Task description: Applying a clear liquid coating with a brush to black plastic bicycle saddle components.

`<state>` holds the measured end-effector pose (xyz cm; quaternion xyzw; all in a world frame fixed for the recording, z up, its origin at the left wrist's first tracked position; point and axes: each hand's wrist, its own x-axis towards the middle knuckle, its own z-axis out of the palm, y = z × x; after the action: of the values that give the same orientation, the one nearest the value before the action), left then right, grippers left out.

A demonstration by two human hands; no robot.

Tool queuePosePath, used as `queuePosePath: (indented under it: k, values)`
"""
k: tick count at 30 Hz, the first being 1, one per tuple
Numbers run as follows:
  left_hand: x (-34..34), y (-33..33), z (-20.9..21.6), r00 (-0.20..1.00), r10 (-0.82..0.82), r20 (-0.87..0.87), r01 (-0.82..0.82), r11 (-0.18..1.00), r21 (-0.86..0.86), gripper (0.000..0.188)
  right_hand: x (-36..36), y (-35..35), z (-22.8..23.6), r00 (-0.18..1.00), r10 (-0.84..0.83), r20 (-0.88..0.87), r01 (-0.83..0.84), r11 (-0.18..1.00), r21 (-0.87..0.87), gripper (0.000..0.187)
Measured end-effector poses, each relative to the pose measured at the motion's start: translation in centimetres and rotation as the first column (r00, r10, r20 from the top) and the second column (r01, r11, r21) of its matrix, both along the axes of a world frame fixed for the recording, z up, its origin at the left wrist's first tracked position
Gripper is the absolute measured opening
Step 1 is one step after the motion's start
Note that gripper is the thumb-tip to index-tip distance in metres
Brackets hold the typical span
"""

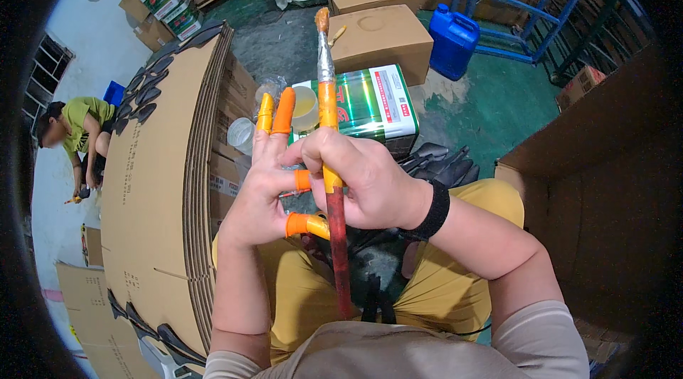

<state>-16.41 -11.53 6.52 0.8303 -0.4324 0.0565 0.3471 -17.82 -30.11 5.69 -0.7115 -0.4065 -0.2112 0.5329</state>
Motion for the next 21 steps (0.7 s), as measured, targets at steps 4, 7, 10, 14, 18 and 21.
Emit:
queuePosePath:
  k: [4,7,10,14,18,21]
  values:
    - [0.0,0.1,-0.2,1.0,0.002,0.012,-0.002,1.0,-0.016,0.052,-0.1,0.3,-0.1,0.999,-0.003,-0.048,0.006,0.997,0.074,0.027]
    - [0.0,0.1,-0.2,1.0,-0.004,0.006,0.004,1.0,-0.024,0.05,0.0,0.0,0.1,0.997,0.032,-0.068,-0.023,0.992,0.124,0.023]
    - [0.0,0.1,-0.1,1.0,-0.013,-0.016,0.013,1.0,-0.014,0.049,0.1,-0.7,0.6,0.999,0.012,-0.042,-0.012,1.0,-0.005,0.02]
    - [0.1,0.2,-0.3,1.0,-0.017,-0.022,0.017,1.0,-0.003,0.047,-0.1,-0.5,0.6,0.998,-0.015,-0.053,0.009,0.993,-0.114,0.02]
    - [0.0,0.3,-0.1,1.0,-0.025,-0.018,0.026,1.0,0.014,0.048,-0.4,-0.2,0.6,0.998,-0.024,-0.059,0.016,0.993,-0.12,0.02]
    - [0.1,0.1,-0.2,1.0,-0.004,-0.029,0.004,1.0,-0.011,0.047,-0.5,-0.2,0.4,0.995,-0.003,-0.103,-0.007,0.995,-0.098,0.019]
